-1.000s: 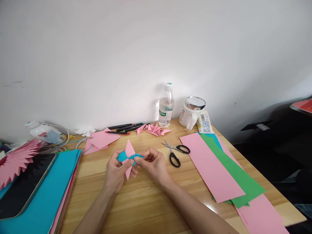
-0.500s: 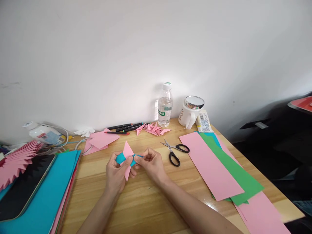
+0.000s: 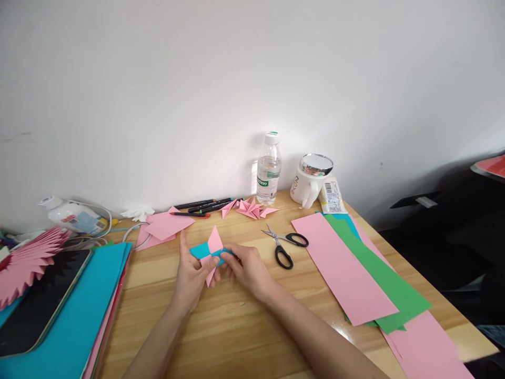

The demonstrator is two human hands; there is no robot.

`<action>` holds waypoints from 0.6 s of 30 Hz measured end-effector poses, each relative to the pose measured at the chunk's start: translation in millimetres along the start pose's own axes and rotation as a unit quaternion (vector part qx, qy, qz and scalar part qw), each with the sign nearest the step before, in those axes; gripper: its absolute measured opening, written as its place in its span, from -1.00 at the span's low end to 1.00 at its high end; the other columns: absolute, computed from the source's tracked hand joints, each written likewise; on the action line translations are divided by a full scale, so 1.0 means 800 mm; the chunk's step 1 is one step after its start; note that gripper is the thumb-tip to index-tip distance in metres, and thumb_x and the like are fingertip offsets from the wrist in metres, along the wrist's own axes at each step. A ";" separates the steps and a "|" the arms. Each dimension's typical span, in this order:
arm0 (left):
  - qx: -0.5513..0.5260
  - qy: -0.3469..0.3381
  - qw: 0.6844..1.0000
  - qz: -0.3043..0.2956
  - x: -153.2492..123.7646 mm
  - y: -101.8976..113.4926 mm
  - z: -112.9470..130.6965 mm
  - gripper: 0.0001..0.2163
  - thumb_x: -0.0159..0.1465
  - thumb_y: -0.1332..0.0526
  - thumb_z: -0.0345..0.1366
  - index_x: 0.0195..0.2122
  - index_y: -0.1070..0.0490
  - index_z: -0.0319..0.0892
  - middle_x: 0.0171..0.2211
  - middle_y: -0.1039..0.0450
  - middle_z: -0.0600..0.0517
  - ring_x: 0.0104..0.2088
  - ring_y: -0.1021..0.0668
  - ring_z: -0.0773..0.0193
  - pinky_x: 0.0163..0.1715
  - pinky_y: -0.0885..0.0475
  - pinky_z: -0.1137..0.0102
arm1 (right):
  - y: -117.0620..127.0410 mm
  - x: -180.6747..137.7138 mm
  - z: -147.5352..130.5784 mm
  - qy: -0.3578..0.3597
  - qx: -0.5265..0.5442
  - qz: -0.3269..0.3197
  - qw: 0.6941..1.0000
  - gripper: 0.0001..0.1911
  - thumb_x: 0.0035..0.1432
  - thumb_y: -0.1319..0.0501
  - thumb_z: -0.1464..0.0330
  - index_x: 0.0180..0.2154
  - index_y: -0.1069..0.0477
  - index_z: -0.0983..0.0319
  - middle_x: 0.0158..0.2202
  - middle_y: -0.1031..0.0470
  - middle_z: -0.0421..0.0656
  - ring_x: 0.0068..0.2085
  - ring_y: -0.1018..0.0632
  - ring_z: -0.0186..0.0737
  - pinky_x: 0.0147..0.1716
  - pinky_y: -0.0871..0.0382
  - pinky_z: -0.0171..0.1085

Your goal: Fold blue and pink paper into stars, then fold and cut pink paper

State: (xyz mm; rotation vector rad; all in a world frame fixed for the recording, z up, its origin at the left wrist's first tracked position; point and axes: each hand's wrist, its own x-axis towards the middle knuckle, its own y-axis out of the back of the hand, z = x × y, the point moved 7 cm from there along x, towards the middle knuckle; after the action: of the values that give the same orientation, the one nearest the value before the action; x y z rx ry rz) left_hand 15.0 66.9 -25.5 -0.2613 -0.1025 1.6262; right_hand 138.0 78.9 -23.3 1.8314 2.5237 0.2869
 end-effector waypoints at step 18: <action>-0.025 0.109 0.991 -0.070 -0.003 0.001 -0.009 -0.67 -0.01 -0.36 -0.09 -0.51 -0.31 -0.25 -0.68 -0.19 0.19 -0.74 -0.23 0.54 -0.73 0.07 0.55 | 0.008 -0.001 -0.006 -0.050 0.034 -0.100 0.993 -0.56 0.14 -0.09 0.05 -0.60 -0.25 0.24 -0.69 -0.15 -0.33 -0.73 -0.16 -0.51 -0.78 -0.05 -0.47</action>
State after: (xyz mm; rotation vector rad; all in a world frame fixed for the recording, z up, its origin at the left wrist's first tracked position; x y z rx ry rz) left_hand 16.0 64.0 -32.3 -0.4585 0.0067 1.4477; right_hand 144.0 79.3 -17.9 1.5539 2.6491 0.1048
